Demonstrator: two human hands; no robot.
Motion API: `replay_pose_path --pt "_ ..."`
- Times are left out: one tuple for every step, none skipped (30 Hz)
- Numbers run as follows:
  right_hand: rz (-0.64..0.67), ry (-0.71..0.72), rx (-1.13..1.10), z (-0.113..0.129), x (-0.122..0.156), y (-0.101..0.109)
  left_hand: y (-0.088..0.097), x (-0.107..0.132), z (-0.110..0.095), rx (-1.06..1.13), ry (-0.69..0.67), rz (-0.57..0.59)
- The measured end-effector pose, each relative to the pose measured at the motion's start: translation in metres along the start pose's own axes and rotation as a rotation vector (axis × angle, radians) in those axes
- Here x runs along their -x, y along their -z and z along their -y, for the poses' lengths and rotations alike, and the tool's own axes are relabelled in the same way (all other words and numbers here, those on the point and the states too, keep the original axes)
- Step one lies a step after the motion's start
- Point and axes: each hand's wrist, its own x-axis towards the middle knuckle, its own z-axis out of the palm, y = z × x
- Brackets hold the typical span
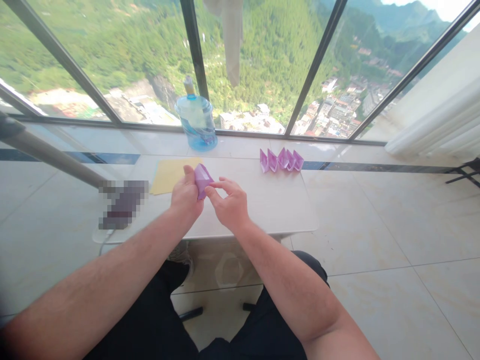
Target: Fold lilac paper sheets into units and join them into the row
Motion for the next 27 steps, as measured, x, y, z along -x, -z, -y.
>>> replay_pose_path --pt "0.009 -0.064 -0.077 -0.001 -0.002 -0.001 0.0 0.001 0.002 0.005 -0.009 0.011" --pt "0.013 -0.11 -0.138 -0.001 -0.003 -0.003 -0.001 0.002 0.004 0.008 -0.019 0.022" --pt "0.008 -0.14 -0.184 -0.002 -0.004 -0.004 -0.001 0.004 0.006 0.01 -0.03 0.034" --pt "-0.002 -0.159 -0.217 -0.003 -0.005 -0.004 -0.001 0.005 0.008 0.011 -0.036 0.046" --pt "-0.013 -0.17 -0.241 -0.003 -0.006 -0.005 -0.002 0.006 0.01 0.011 -0.035 0.056" --pt "-0.026 -0.179 -0.262 -0.003 -0.007 -0.005 -0.002 0.007 0.012 0.009 -0.032 0.06" --pt "-0.039 -0.188 -0.28 -0.004 -0.008 -0.005 -0.002 0.008 0.013 0.006 -0.028 0.061" --pt "-0.048 -0.199 -0.295 -0.004 -0.009 -0.005 -0.002 0.009 0.014 0.001 -0.025 0.059" --pt "-0.056 -0.213 -0.308 -0.005 -0.01 -0.004 -0.002 0.01 0.014 -0.004 -0.021 0.059" --pt "-0.064 -0.229 -0.319 -0.005 -0.011 -0.003 -0.002 0.01 0.014 -0.009 -0.016 0.064" --pt "-0.07 -0.243 -0.325 -0.005 -0.013 -0.002 -0.002 0.01 0.013 -0.016 -0.008 0.074" --pt "-0.071 -0.253 -0.324 -0.005 -0.014 0.001 -0.002 0.01 0.011 -0.027 0.003 0.089" --pt "-0.065 -0.255 -0.311 -0.005 -0.016 0.003 -0.001 0.01 0.008 -0.043 0.011 0.111" --pt "-0.05 -0.25 -0.285 -0.005 -0.018 0.007 -0.001 0.009 0.004 -0.065 0.004 0.139" --pt "-0.021 -0.235 -0.245 -0.005 -0.019 0.011 0.0 0.008 0.0 -0.095 -0.018 0.17" --pt "0.017 -0.216 -0.195 -0.005 -0.021 0.015 0.001 0.007 -0.005 -0.131 -0.06 0.212" --pt "0.061 -0.195 -0.15 -0.005 -0.022 0.02 0.003 0.006 -0.01 -0.175 -0.116 0.259" --pt "0.104 -0.175 -0.119 -0.006 -0.023 0.024 0.004 0.005 -0.014 -0.232 -0.16 0.309" --pt "0.138 -0.156 -0.102 -0.007 -0.024 0.028 0.006 0.003 -0.018 -0.301 -0.174 0.363" --pt "0.162 -0.143 -0.094 -0.009 -0.025 0.031 0.007 0.002 -0.021 -0.366 -0.167 0.415" --pt "0.173 -0.135 -0.09 -0.011 -0.026 0.034 0.009 0.001 -0.022 -0.416 -0.15 0.457" --pt "0.175 -0.129 -0.089 -0.012 -0.027 0.036 0.011 0.001 -0.023 -0.453 -0.128 0.492" --pt "0.17 -0.125 -0.088 -0.013 -0.028 0.037 0.012 0.001 -0.022 -0.473 -0.106 0.517" --pt "0.163 -0.122 -0.088 -0.014 -0.028 0.038 0.014 0.001 -0.021 -0.477 -0.086 0.534" --pt "0.158 -0.12 -0.09 -0.014 -0.029 0.038 0.015 0.001 -0.02 -0.471 -0.068 0.547" --pt "0.155 -0.119 -0.096 -0.014 -0.029 0.038 0.015 0.002 -0.018 -0.46 -0.054 0.554" --pt "0.152 -0.12 -0.104 -0.013 -0.029 0.037 0.015 0.003 -0.016 -0.447 -0.043 0.556"
